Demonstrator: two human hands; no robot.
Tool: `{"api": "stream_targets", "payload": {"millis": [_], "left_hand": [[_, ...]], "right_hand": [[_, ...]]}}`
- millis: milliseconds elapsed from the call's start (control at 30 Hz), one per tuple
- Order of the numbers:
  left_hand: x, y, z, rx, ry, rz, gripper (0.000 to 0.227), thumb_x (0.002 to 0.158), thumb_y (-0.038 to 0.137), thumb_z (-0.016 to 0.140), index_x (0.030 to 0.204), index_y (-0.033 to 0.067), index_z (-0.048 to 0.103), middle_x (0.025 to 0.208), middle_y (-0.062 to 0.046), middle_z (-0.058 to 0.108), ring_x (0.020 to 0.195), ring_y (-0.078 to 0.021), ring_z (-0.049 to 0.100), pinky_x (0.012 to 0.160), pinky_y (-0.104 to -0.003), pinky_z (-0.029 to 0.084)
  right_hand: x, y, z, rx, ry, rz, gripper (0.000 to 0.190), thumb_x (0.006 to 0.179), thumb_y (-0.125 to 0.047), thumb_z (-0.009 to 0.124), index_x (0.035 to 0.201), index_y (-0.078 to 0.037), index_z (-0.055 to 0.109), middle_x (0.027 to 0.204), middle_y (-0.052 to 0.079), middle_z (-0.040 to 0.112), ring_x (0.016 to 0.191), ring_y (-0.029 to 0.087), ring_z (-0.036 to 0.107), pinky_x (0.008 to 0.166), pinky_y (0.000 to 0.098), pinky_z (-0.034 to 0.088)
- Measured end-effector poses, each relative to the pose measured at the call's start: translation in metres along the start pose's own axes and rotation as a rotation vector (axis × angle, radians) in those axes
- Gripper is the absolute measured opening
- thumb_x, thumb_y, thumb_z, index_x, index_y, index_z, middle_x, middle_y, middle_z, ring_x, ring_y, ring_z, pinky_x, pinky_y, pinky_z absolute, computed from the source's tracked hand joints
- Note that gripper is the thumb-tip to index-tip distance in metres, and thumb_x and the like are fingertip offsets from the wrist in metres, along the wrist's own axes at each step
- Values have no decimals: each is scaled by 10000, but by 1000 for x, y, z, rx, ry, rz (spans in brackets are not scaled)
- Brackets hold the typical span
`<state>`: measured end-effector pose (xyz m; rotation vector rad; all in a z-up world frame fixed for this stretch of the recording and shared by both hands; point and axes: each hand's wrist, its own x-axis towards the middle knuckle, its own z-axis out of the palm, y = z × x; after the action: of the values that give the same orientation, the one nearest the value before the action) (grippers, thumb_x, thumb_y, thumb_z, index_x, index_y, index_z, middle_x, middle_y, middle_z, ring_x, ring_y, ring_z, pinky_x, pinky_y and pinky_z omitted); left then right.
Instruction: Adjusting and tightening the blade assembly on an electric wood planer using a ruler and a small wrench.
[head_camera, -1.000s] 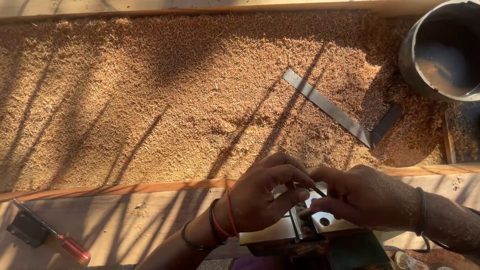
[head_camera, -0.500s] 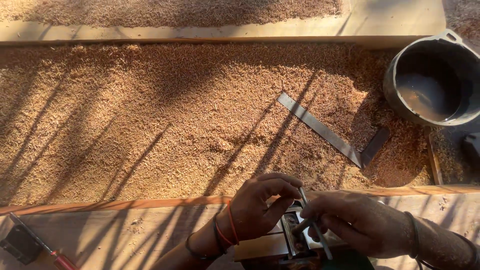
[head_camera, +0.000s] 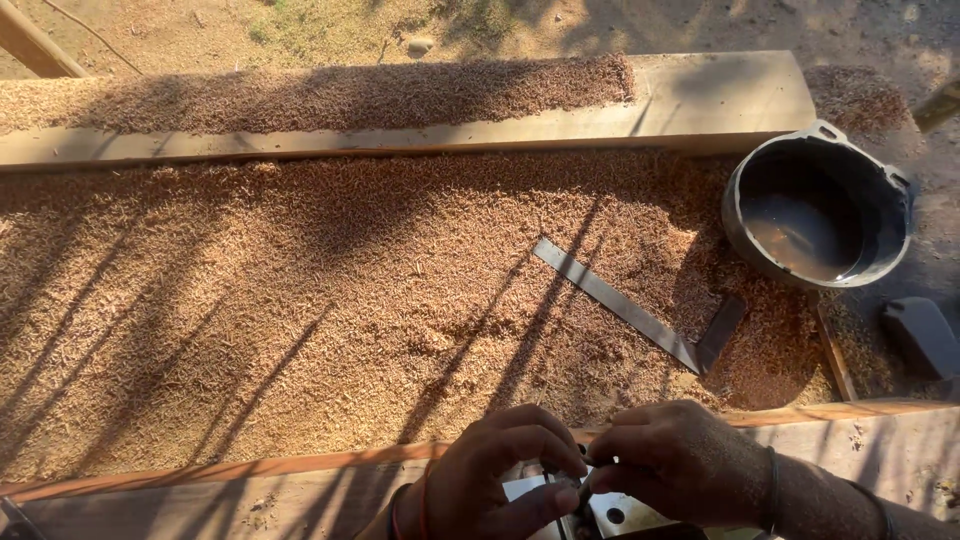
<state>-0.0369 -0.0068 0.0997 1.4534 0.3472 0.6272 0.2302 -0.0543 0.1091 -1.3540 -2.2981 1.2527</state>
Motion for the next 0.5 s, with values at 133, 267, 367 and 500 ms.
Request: {"api": "stream_targets", "payload": {"millis": [133, 267, 367, 500], "left_hand": [[2, -12, 10, 178, 161, -12, 71, 987, 80, 690, 1032, 49, 736, 1053, -120, 687, 1017, -246, 709, 852, -368, 573], [4, -28, 6, 234, 89, -104, 89, 1007, 90, 670, 1052, 75, 745, 999, -105, 726, 944, -235, 740, 808, -358, 579], [3, -40, 1, 48, 71, -59, 72, 1002, 99, 692, 1058, 71, 728, 1038, -93, 767, 994, -213, 769, 885, -351, 608], [2, -48, -1, -32, 24, -195, 119, 994, 90, 695, 1087, 61, 765, 1024, -74, 783, 1007, -167, 736, 916, -349, 578]], "right_hand": [[3, -9, -3, 155, -63, 217, 318, 904, -346, 773, 1134, -157, 661, 801, 41, 799, 694, 177, 798, 637, 332, 645], [6, -16, -7, 91, -163, 453, 497, 907, -379, 750, 1319, -189, 548, 773, 57, 798, 697, 170, 786, 664, 328, 628], [0, 7, -9, 240, -105, 257, 469, 954, -345, 699, 1377, -174, 591, 891, 46, 818, 775, 167, 809, 711, 329, 650], [3, 30, -24, -207, 214, -288, 441, 933, -242, 676, 1366, -171, 636, 1021, 67, 789, 865, 181, 789, 729, 341, 649]]}}
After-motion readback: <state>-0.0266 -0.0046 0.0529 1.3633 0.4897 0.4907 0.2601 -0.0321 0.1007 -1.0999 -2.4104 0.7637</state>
